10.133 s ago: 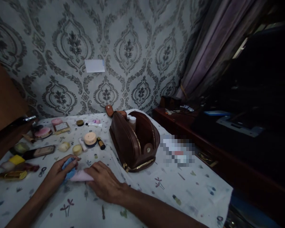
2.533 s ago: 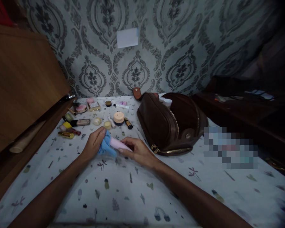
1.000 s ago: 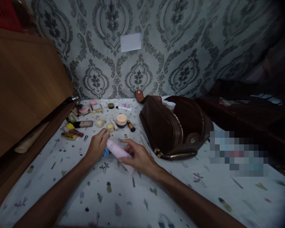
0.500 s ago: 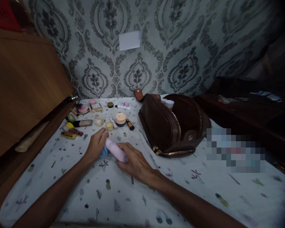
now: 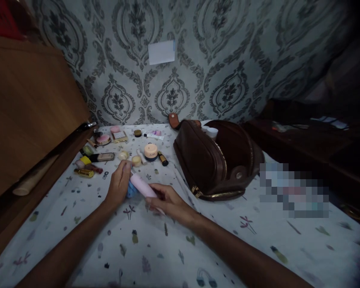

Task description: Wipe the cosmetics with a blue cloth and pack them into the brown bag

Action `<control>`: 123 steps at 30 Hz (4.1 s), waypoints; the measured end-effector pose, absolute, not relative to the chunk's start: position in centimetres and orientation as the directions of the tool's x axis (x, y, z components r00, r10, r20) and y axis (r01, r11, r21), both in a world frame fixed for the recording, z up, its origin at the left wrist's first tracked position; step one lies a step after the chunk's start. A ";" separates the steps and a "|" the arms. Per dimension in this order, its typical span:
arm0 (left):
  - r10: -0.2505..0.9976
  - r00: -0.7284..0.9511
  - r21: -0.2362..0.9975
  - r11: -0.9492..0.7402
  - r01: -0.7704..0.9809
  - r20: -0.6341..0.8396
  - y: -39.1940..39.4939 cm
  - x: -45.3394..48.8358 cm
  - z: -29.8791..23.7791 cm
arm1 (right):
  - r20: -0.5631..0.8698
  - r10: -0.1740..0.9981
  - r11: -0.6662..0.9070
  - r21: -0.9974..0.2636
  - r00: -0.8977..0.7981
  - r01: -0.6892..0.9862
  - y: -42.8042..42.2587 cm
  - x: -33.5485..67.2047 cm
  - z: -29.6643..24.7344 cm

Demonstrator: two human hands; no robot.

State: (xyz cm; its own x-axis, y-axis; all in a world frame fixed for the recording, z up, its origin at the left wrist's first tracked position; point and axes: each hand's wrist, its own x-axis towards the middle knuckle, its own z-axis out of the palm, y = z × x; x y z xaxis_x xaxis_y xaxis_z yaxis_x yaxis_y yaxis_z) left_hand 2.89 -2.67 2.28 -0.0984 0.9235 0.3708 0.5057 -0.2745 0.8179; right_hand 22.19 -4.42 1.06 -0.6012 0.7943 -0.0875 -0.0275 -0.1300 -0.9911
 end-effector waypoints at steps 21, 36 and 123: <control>0.906 -0.004 0.810 -0.377 0.449 0.424 -3.3 4.1 1.1 | -0.151 0.838 -0.429 -0.776 -0.525 -0.462 -4.0 22.0 0.8; 0.651 0.393 0.401 -0.732 0.550 0.649 -4.3 4.6 1.0 | -0.137 0.927 -0.328 -0.751 -0.350 -0.573 -3.0 22.2 0.1; 0.524 0.574 0.311 -0.847 0.431 0.629 -6.8 6.3 2.8 | -0.233 0.928 -0.367 -0.712 -0.291 -0.599 -2.5 22.5 0.4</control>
State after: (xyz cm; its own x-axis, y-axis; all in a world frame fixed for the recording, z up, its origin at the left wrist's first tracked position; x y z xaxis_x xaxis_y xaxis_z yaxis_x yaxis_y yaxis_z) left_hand 6.25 -6.82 2.85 0.5744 0.5238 0.6290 0.4314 -0.8468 0.3112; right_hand 22.47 -2.54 0.38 -0.2908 0.9279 -0.2332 -0.5990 -0.3666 -0.7119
